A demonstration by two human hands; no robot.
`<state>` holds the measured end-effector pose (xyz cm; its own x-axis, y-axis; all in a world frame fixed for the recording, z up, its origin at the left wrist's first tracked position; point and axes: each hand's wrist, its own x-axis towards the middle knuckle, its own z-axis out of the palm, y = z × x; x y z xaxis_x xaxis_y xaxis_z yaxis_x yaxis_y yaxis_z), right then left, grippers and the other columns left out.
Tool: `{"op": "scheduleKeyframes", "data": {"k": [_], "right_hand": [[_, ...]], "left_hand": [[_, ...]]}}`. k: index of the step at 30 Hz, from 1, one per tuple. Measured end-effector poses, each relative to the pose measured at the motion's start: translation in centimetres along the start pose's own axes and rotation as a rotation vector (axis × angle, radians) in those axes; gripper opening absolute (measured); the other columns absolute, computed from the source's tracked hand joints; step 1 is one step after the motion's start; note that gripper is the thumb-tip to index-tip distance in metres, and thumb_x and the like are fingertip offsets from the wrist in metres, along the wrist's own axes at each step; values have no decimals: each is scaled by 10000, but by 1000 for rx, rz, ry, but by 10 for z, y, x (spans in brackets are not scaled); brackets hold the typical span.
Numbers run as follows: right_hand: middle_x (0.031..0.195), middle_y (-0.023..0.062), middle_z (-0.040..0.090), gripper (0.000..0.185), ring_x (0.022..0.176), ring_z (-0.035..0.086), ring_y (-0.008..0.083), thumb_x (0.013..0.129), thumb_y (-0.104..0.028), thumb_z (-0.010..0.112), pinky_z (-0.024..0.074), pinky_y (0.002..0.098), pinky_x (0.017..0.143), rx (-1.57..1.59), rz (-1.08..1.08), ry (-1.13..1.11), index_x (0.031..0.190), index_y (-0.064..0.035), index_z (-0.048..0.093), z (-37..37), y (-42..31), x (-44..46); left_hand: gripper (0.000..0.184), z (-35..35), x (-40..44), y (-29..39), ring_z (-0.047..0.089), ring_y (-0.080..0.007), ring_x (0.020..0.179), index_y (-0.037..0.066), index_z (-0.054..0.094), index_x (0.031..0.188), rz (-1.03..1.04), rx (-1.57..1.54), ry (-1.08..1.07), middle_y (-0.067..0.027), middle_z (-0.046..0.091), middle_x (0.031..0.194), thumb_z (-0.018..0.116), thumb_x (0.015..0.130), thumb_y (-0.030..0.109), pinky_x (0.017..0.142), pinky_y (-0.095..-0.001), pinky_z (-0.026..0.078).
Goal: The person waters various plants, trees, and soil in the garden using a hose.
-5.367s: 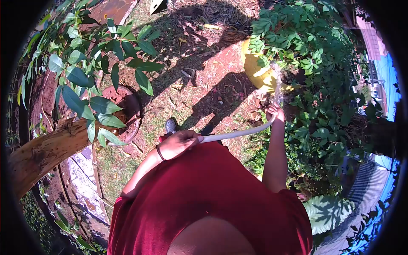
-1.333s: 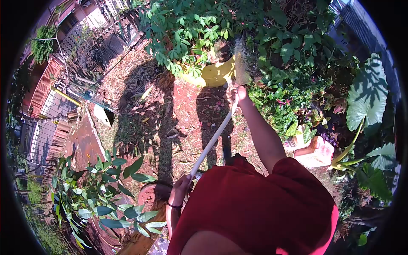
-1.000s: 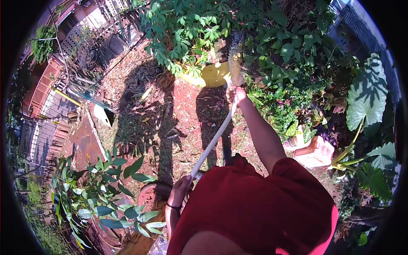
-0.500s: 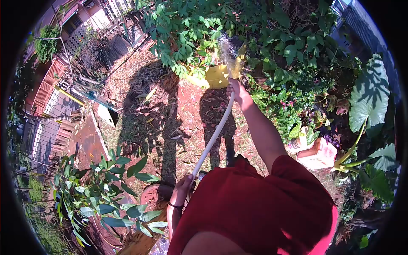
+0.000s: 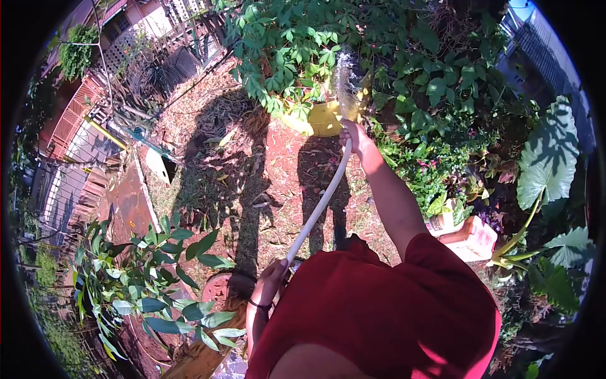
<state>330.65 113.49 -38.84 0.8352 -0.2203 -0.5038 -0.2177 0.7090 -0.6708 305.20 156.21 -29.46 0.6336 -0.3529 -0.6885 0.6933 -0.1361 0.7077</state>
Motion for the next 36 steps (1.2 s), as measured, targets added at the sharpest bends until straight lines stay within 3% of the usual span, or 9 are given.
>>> {"op": "scheduleKeyframes", "data": {"k": [5, 8, 12, 16, 17, 21, 26, 32, 36], "right_hand": [[597, -38, 351, 175, 472, 342, 66, 895, -184, 545, 312, 237, 422, -38, 31, -106, 876, -136, 378, 16, 1, -9], [559, -77, 343, 180, 427, 330, 35, 910, -208, 545, 299, 215, 420, -22, 2, -211, 810, -162, 403, 22, 4, -5], [541, -73, 324, 191, 406, 316, 35, 917, -215, 535, 274, 212, 382, -81, 85, -84, 797, -170, 394, 42, 1, 9], [568, -59, 351, 189, 439, 327, 42, 904, -208, 551, 309, 217, 392, -111, 142, -188, 853, -156, 377, 33, 14, 25], [531, -68, 337, 181, 359, 282, 39, 936, -229, 512, 248, 217, 348, -88, 160, -94, 826, -150, 392, 46, 19, 14], [513, -71, 319, 198, 364, 294, 38, 936, -229, 511, 249, 218, 350, -87, 299, -146, 801, -152, 389, 51, 46, 7], [510, -73, 324, 208, 373, 306, 40, 935, -221, 522, 271, 207, 354, -86, 326, -165, 789, -150, 392, 75, 86, 10], [500, -57, 328, 217, 369, 310, 53, 940, -225, 503, 275, 214, 352, -104, 218, -102, 772, -147, 392, 88, 101, 4], [451, -47, 298, 305, 345, 297, 76, 940, -275, 492, 278, 237, 352, -38, 193, -23, 701, -150, 349, 68, 113, 18]], "left_hand": [[333, -5, -2, -4, 443, -65, 527, 100, 558, 835, 28, -10, -21, 42, 467, 650, 532, 928, 419, 479, -220, 345], [337, -10, 1, -12, 447, -64, 526, 98, 563, 831, 39, -37, -37, 39, 481, 648, 529, 931, 417, 475, -220, 343], [339, -10, 1, -16, 448, -54, 518, 83, 594, 862, 75, -30, -44, 38, 505, 653, 521, 943, 404, 468, -219, 342], [361, -15, -5, -22, 450, -44, 517, 75, 622, 918, 108, -55, -52, 48, 512, 656, 506, 954, 414, 468, -213, 340], [385, -21, -3, -30, 456, -41, 563, 78, 621, 926, 117, -61, -86, 53, 510, 679, 488, 958, 438, 504, -204, 351], [384, -38, -11, -45, 461, -62, 632, 63, 603, 943, 158, -62, -155, 33, 513, 720, 491, 959, 431, 567, -210, 380], [416, -42, -37, -48, 433, -50, 633, 68, 635, 980, 190, -67, -41, 54, 512, 728, 484, 956, 454, 564, -211, 340], [418, -51, -49, -58, 458, -59, 644, 65, 626, 872, 197, -85, 92, 36, 536, 725, 526, 931, 466, 581, -225, 357], [400, -48, -50, -67, 443, -40, 621, 70, 649, 953, 195, -43, 150, 41, 514, 706, 515, 942, 447, 552, -193, 349]]}}
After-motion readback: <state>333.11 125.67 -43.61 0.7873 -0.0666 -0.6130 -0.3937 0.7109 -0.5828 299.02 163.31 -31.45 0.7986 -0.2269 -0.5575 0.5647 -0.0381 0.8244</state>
